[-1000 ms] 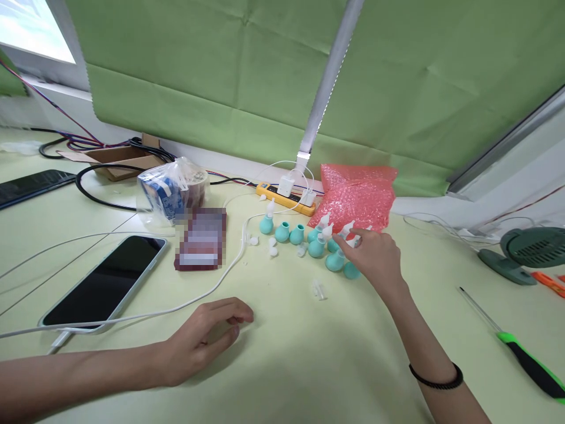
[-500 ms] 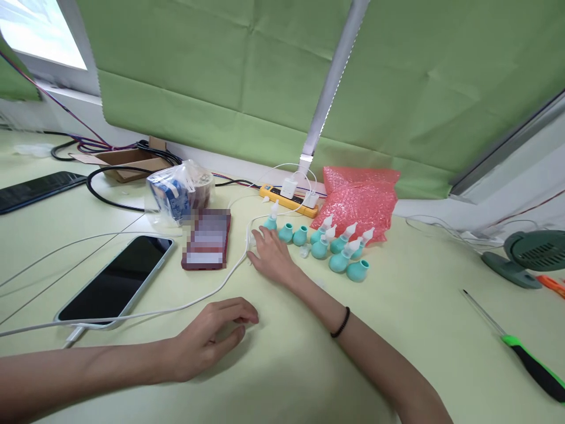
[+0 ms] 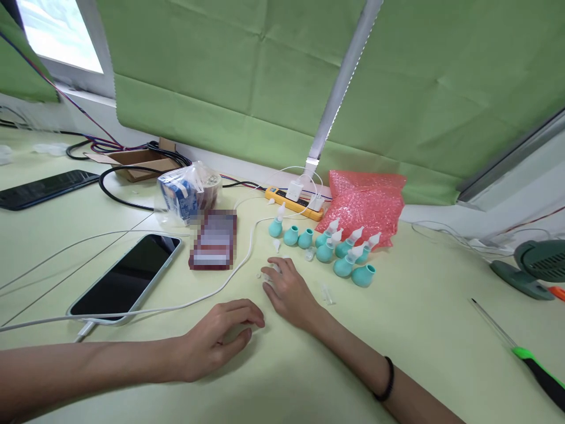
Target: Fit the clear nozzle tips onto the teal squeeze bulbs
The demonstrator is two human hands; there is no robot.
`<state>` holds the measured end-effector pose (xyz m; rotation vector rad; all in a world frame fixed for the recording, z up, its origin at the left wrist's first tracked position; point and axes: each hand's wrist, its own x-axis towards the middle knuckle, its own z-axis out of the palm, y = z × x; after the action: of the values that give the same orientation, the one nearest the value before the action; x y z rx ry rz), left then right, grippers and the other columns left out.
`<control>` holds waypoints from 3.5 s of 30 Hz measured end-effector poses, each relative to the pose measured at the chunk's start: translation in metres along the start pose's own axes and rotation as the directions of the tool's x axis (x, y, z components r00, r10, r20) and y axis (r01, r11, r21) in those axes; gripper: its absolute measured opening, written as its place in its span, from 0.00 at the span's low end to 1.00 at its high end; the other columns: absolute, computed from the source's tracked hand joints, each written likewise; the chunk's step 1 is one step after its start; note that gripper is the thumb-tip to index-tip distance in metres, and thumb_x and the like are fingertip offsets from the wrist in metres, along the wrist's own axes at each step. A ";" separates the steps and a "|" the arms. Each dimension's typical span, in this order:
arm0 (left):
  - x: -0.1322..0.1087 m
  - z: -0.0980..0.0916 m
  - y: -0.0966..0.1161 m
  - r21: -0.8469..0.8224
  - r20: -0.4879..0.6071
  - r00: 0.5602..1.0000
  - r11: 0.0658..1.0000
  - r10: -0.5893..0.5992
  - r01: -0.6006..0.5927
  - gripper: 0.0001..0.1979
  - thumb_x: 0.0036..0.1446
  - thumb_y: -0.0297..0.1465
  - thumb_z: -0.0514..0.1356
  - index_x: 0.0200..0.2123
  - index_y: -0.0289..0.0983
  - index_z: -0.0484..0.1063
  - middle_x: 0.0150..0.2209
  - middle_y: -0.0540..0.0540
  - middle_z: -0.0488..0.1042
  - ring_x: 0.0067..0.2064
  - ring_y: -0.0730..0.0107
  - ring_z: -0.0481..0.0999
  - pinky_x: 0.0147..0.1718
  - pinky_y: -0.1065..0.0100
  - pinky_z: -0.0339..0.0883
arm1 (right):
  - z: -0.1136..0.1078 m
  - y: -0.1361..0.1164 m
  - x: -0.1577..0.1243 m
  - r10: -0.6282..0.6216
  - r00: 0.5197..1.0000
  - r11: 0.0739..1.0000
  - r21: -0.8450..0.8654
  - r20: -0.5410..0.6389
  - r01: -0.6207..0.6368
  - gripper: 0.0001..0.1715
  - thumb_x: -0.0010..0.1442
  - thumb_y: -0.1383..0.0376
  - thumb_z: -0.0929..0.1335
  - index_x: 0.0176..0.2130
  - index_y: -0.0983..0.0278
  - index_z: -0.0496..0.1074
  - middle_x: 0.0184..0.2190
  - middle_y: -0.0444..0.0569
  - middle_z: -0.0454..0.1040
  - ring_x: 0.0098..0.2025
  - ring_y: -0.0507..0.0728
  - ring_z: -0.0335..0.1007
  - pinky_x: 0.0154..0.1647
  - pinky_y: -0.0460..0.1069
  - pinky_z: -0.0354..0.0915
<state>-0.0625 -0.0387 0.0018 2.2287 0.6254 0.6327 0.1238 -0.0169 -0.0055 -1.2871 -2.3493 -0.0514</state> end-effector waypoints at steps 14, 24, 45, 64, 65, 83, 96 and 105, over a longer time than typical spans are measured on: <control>0.003 0.005 -0.005 0.111 -0.038 0.998 0.993 0.042 -0.037 0.16 0.47 0.20 0.49 0.39 0.35 0.67 0.39 0.44 0.68 0.42 0.67 0.66 0.41 0.67 0.62 | -0.009 0.003 -0.029 0.193 0.963 0.944 0.303 -0.189 -0.130 0.10 0.47 0.68 0.67 0.34 0.62 0.68 0.37 0.49 0.71 0.40 0.56 0.68 0.40 0.51 0.66; 0.002 0.003 -0.004 0.078 -0.097 0.995 0.997 0.005 0.003 0.15 0.52 0.23 0.49 0.44 0.38 0.62 0.43 0.44 0.65 0.45 0.66 0.62 0.44 0.64 0.59 | -0.010 -0.005 -0.034 0.200 0.965 0.938 0.317 -0.172 -0.138 0.14 0.48 0.69 0.66 0.38 0.61 0.65 0.31 0.48 0.71 0.33 0.54 0.69 0.33 0.50 0.68; 0.005 0.002 -0.001 0.159 -0.083 0.992 0.981 -0.100 0.112 0.07 0.43 0.23 0.56 0.29 0.36 0.65 0.31 0.47 0.67 0.36 0.65 0.64 0.34 0.67 0.60 | 0.002 0.004 0.006 0.109 0.986 0.990 0.108 -0.128 -0.095 0.06 0.51 0.68 0.63 0.33 0.64 0.68 0.27 0.48 0.69 0.31 0.55 0.65 0.34 0.51 0.62; 0.008 0.001 -0.003 0.003 -0.116 0.966 0.972 -0.233 0.235 0.07 0.44 0.28 0.59 0.31 0.37 0.70 0.30 0.49 0.70 0.34 0.69 0.67 0.32 0.70 0.61 | -0.011 -0.017 -0.021 0.306 0.952 0.692 0.682 0.020 -0.237 0.03 0.48 0.65 0.68 0.27 0.63 0.72 0.24 0.46 0.72 0.28 0.53 0.67 0.30 0.49 0.65; 0.008 0.002 -0.004 -0.009 -0.120 0.963 0.970 -0.242 0.243 0.07 0.44 0.28 0.59 0.31 0.37 0.70 0.30 0.49 0.70 0.33 0.69 0.67 0.32 0.70 0.61 | -0.012 -0.019 -0.027 0.332 0.941 0.615 0.739 0.074 -0.275 0.03 0.47 0.65 0.69 0.26 0.63 0.72 0.24 0.47 0.73 0.28 0.53 0.68 0.29 0.49 0.65; 0.010 0.004 -0.006 -0.009 -0.126 0.965 0.973 -0.230 0.231 0.08 0.46 0.29 0.59 0.33 0.37 0.69 0.30 0.50 0.70 0.33 0.71 0.68 0.32 0.71 0.61 | -0.009 -0.029 -0.041 0.276 0.954 0.737 0.662 -0.113 -0.135 0.10 0.46 0.71 0.69 0.31 0.59 0.73 0.25 0.46 0.73 0.27 0.53 0.68 0.27 0.50 0.66; 0.010 0.004 -0.006 0.015 -0.120 0.976 0.982 -0.183 0.186 0.08 0.46 0.28 0.59 0.33 0.37 0.70 0.29 0.51 0.70 0.33 0.70 0.67 0.32 0.70 0.61 | -0.006 -0.032 -0.040 0.138 0.958 0.829 0.558 -0.253 0.028 0.15 0.44 0.76 0.68 0.33 0.61 0.73 0.26 0.47 0.74 0.28 0.53 0.66 0.26 0.50 0.66; 0.009 0.004 -0.007 0.042 -0.120 0.985 0.991 -0.125 0.131 0.08 0.47 0.27 0.59 0.34 0.37 0.71 0.30 0.49 0.71 0.35 0.69 0.67 0.35 0.69 0.61 | -0.006 -0.035 -0.043 0.028 0.947 0.916 0.389 -0.320 0.104 0.18 0.44 0.76 0.68 0.37 0.63 0.71 0.30 0.49 0.74 0.30 0.54 0.66 0.31 0.53 0.65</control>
<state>-0.0545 -0.0309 -0.0034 2.1881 0.8451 0.6925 0.1182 -0.0722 -0.0112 -0.9493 -1.9741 0.1891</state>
